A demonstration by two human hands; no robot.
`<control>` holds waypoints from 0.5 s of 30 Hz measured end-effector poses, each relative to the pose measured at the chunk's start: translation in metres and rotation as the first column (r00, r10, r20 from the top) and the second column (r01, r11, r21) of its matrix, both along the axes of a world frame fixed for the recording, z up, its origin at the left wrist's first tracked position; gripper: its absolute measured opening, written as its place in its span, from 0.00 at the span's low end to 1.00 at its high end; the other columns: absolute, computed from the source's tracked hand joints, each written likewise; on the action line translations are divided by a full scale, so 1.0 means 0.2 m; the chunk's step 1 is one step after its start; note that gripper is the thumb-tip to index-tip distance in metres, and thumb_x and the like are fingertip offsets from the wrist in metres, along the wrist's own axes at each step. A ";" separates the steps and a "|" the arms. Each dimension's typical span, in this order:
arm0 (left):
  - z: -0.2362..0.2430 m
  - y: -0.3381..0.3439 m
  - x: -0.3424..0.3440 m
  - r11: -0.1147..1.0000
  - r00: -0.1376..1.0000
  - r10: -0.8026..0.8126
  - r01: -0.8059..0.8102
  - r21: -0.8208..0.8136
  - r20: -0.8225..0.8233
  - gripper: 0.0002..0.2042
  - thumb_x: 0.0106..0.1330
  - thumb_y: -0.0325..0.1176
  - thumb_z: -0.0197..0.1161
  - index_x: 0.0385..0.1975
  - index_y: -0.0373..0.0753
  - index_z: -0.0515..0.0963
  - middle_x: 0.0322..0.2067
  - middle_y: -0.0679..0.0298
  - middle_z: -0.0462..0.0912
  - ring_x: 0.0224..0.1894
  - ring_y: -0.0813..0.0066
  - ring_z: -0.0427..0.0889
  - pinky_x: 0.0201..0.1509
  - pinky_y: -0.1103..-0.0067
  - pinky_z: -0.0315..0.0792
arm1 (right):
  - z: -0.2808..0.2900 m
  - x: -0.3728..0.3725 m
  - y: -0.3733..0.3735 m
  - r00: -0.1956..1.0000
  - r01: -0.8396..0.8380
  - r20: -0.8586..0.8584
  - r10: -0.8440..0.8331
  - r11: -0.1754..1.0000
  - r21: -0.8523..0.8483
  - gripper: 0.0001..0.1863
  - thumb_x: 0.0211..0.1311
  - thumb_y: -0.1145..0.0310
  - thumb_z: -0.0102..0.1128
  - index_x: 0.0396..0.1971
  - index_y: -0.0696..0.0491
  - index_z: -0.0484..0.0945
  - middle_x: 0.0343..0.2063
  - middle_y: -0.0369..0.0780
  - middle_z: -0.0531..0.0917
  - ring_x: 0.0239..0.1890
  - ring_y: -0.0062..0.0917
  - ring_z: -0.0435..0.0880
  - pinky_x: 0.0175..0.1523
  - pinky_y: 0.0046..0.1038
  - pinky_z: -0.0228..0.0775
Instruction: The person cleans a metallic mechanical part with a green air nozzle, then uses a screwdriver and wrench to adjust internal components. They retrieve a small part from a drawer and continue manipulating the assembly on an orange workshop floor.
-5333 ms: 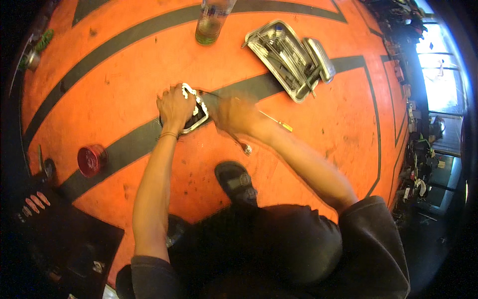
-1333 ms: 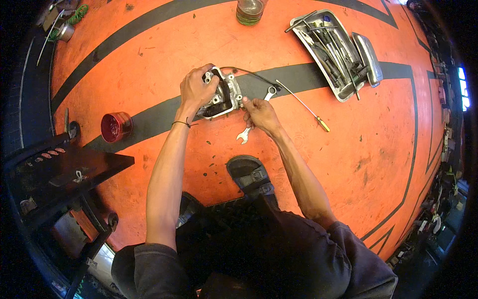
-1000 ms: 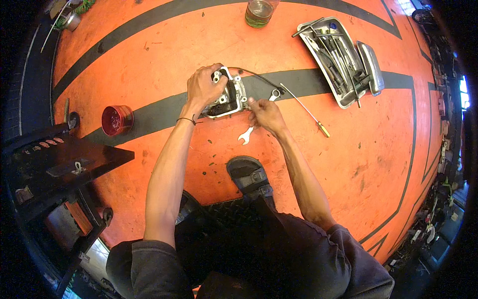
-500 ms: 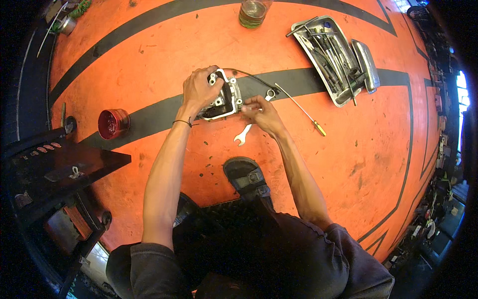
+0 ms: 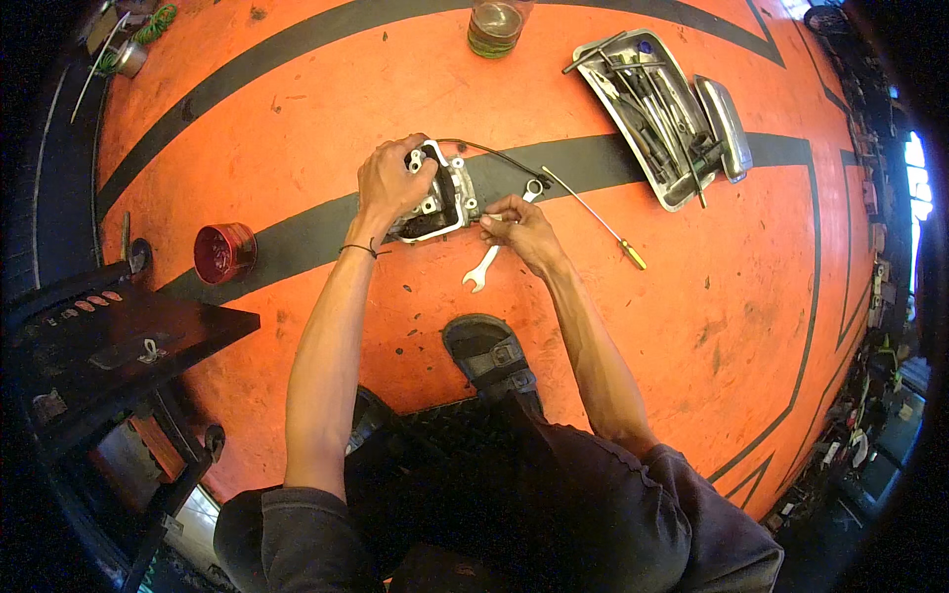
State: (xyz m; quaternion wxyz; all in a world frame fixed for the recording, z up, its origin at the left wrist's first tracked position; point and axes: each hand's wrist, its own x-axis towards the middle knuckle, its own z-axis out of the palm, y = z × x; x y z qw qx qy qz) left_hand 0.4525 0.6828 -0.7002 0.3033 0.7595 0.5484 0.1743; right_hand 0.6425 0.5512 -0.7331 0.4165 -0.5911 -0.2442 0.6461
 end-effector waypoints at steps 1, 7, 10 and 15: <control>0.00 0.00 0.01 1.000 1.000 0.003 -0.003 0.011 0.009 0.22 0.53 0.41 0.58 0.47 0.39 0.81 0.40 0.47 0.83 0.44 0.52 0.82 0.51 0.64 0.73 | -0.01 0.01 -0.01 1.000 0.012 -0.012 -0.012 1.000 -0.001 0.11 0.59 0.74 0.65 0.38 0.61 0.73 0.29 0.41 0.80 0.32 0.25 0.83 0.36 0.24 0.78; 0.00 0.01 0.01 0.999 1.000 0.014 -0.014 -0.029 -0.012 0.22 0.53 0.42 0.58 0.47 0.39 0.81 0.38 0.47 0.83 0.43 0.52 0.81 0.50 0.64 0.73 | -0.07 0.00 -0.05 0.986 0.089 -0.139 -0.097 0.994 -0.063 0.09 0.60 0.74 0.64 0.38 0.60 0.75 0.32 0.41 0.82 0.34 0.25 0.83 0.40 0.25 0.78; -0.03 0.01 0.00 1.000 1.000 0.017 -0.017 -0.017 -0.005 0.22 0.53 0.42 0.58 0.47 0.40 0.81 0.38 0.47 0.83 0.43 0.51 0.82 0.50 0.63 0.73 | -0.07 0.01 -0.06 0.978 0.103 -0.175 -0.116 0.991 -0.081 0.08 0.62 0.73 0.63 0.38 0.59 0.76 0.33 0.41 0.82 0.34 0.25 0.83 0.41 0.25 0.78; -0.01 0.01 0.02 1.000 1.000 0.000 0.000 -0.028 -0.017 0.21 0.52 0.41 0.59 0.46 0.41 0.81 0.35 0.49 0.83 0.41 0.54 0.82 0.48 0.65 0.74 | -0.09 0.06 -0.08 0.963 0.096 -0.242 -0.121 0.989 -0.111 0.07 0.63 0.72 0.61 0.37 0.58 0.76 0.33 0.40 0.81 0.37 0.25 0.82 0.44 0.25 0.78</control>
